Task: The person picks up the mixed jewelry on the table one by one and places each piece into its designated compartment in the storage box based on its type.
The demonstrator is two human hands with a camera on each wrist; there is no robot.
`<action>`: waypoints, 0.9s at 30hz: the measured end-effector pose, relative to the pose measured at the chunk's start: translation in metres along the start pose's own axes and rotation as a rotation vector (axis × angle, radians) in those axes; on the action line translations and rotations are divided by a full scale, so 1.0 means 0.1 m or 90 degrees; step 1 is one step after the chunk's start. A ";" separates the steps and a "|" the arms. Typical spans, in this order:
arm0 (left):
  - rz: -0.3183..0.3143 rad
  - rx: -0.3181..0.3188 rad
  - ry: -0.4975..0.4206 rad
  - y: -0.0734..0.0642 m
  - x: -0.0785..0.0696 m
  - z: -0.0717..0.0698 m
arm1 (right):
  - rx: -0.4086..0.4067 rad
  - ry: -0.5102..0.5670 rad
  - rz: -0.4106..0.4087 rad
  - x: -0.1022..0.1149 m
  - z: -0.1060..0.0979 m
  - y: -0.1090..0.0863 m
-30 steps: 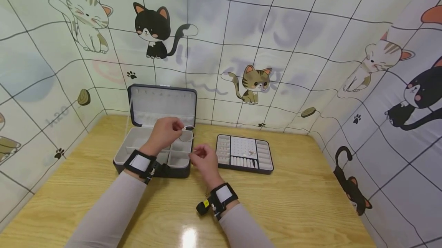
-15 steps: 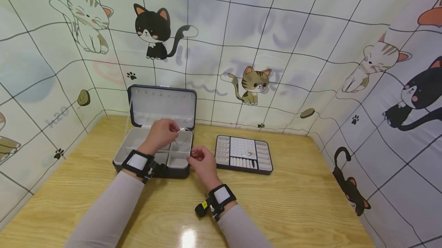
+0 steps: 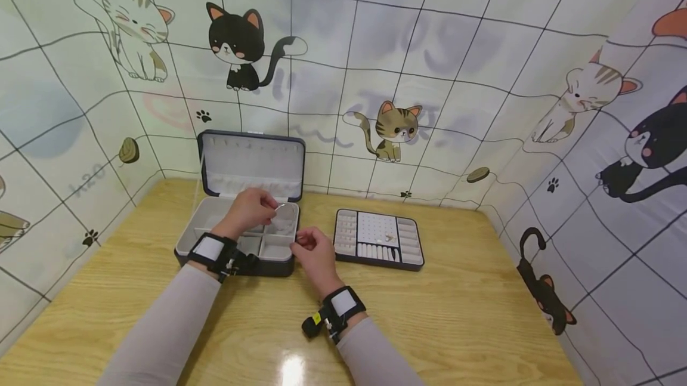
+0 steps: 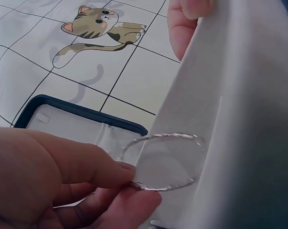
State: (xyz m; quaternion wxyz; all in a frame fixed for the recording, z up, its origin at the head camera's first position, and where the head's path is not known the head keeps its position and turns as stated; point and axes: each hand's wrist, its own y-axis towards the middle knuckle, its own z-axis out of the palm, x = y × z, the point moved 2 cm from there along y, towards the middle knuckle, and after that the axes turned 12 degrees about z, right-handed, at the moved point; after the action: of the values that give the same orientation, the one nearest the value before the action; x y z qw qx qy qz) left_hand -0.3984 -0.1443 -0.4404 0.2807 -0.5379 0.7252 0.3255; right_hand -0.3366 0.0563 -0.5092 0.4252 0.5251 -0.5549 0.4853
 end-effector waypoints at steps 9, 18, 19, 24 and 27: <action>-0.002 0.042 0.034 0.01 0.04 0.02 | 0.010 0.005 -0.001 0.02 0.01 -0.02; -0.013 0.076 0.049 -0.01 0.05 0.06 | 0.015 0.004 -0.002 -0.01 -0.01 -0.01; -0.013 0.077 0.052 0.00 0.05 0.06 | 0.015 0.002 -0.003 -0.01 -0.01 -0.01; -0.021 0.085 0.061 0.01 0.05 0.06 | 0.018 0.001 -0.005 -0.02 -0.01 0.00; -0.020 0.081 0.061 0.03 0.06 0.06 | 0.018 0.001 -0.004 -0.02 -0.02 0.01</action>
State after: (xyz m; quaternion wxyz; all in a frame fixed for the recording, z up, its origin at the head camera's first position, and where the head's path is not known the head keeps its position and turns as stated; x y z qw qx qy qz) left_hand -0.4024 -0.1426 -0.4478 0.2846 -0.5454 0.7484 0.2480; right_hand -0.3376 0.0581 -0.5110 0.4194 0.5323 -0.5462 0.4924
